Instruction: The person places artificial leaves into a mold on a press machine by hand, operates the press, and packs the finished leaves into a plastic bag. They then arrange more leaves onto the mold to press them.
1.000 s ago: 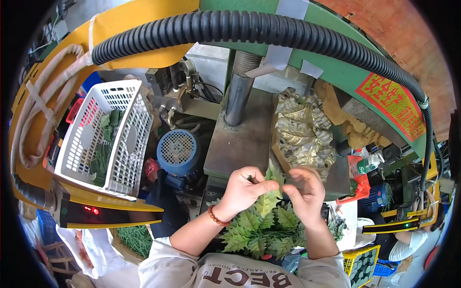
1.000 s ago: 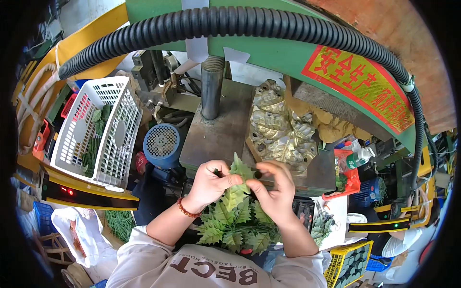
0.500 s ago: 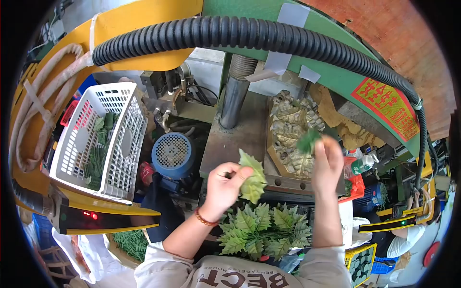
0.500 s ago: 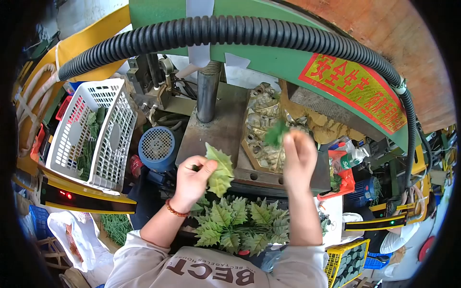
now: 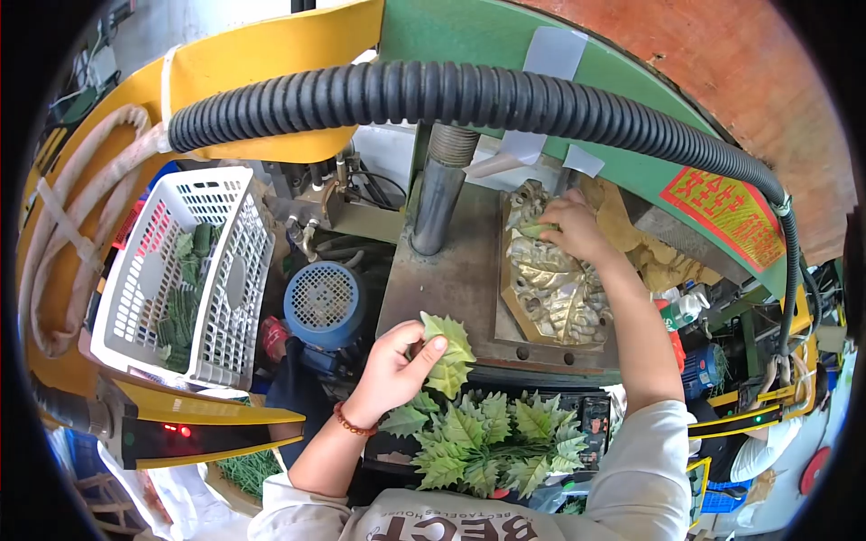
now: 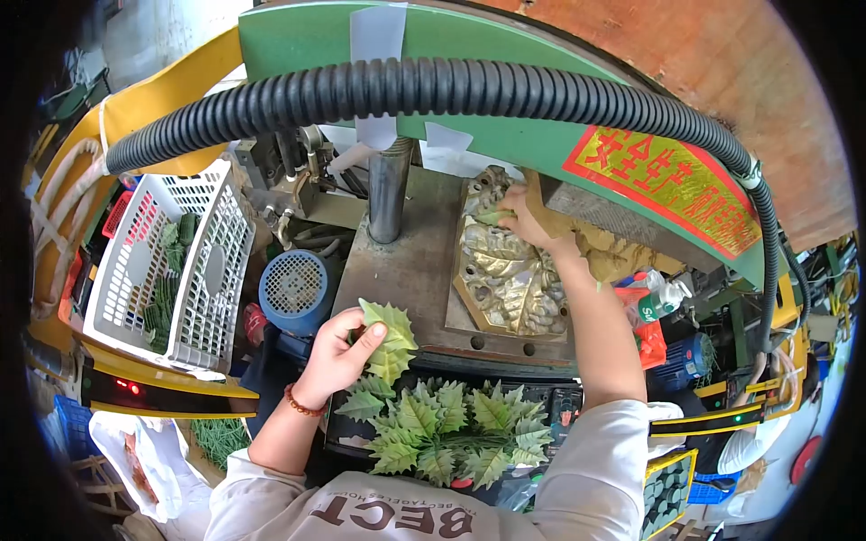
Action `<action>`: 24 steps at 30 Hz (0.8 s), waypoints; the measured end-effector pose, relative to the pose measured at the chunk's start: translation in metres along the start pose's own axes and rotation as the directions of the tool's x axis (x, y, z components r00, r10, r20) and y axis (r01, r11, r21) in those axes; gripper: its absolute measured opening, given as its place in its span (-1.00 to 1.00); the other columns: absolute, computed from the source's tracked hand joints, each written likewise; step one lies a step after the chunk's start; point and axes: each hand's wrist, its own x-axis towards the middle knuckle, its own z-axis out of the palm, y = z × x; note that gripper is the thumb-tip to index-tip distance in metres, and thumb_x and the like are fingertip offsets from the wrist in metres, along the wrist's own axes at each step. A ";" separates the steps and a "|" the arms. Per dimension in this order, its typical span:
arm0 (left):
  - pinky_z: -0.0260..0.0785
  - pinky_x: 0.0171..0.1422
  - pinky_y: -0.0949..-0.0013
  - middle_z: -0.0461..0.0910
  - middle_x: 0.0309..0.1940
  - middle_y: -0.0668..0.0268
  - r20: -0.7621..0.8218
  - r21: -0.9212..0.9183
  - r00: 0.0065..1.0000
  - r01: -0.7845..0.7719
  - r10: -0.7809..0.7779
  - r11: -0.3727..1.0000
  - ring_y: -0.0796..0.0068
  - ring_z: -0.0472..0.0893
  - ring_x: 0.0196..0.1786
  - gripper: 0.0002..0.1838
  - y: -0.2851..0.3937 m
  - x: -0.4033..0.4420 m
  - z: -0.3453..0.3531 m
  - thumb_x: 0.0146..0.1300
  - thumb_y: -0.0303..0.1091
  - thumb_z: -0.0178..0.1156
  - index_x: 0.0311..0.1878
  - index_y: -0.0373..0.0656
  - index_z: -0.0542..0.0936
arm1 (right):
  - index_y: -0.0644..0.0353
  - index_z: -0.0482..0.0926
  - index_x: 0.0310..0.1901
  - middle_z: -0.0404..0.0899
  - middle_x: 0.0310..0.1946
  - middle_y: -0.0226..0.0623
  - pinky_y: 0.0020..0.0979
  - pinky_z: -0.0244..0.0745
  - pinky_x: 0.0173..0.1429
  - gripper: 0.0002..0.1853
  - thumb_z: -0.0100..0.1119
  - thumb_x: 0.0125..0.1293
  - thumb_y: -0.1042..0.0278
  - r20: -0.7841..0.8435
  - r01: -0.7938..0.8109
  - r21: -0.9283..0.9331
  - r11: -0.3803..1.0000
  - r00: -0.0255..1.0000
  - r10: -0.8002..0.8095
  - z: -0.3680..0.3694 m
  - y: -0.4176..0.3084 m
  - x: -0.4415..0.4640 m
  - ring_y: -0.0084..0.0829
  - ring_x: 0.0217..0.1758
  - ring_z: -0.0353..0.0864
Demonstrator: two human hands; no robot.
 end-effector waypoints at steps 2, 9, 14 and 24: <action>0.14 -0.44 0.55 0.35 -0.56 0.42 0.024 0.105 0.993 -0.115 0.113 0.988 0.59 0.25 -0.56 -0.78 0.003 0.007 0.003 0.27 -0.39 0.22 -0.48 -0.22 0.46 | 0.20 0.61 -0.12 0.59 -0.22 -0.31 -0.27 0.31 0.13 -0.64 0.34 0.01 0.30 -0.127 0.005 0.019 1.000 0.992 -0.002 -0.004 -0.012 -0.001 -0.22 -0.01 0.43; 0.20 -0.43 0.50 0.43 -0.52 0.35 0.247 0.279 0.946 -0.278 0.211 0.919 0.50 0.34 -0.55 -0.83 0.035 0.012 0.023 0.26 -0.38 0.21 -0.43 -0.23 0.52 | 0.20 0.53 -0.29 0.53 -0.38 -0.41 -0.53 0.38 -0.32 -0.95 0.13 0.23 0.56 0.215 -0.088 0.720 0.689 0.971 -0.101 -0.054 -0.159 -0.076 -0.54 -0.41 0.47; 0.24 -0.40 0.52 0.48 -0.51 0.38 0.180 0.119 0.953 -0.268 0.245 0.956 0.56 0.39 -0.52 -0.90 0.026 0.011 0.046 0.26 -0.42 0.20 -0.35 -0.22 0.57 | 0.18 0.47 -0.39 0.50 -0.39 -0.34 -0.32 0.33 -0.28 -0.92 0.10 0.05 0.56 0.025 -0.028 0.258 0.966 0.999 0.023 -0.049 -0.095 -0.046 -0.32 -0.40 0.42; 0.16 -0.45 0.65 0.51 -0.48 0.47 0.133 0.018 0.988 0.074 -0.076 0.997 0.72 0.30 -0.54 -0.83 0.000 -0.013 0.013 0.19 -0.57 0.24 -0.14 -0.20 0.56 | 0.16 0.54 -0.31 0.52 -0.28 -0.27 -0.24 0.41 -0.04 -0.89 0.15 0.18 0.33 0.069 -0.052 -0.043 0.998 0.996 0.055 -0.029 -0.078 -0.044 -0.18 -0.21 0.49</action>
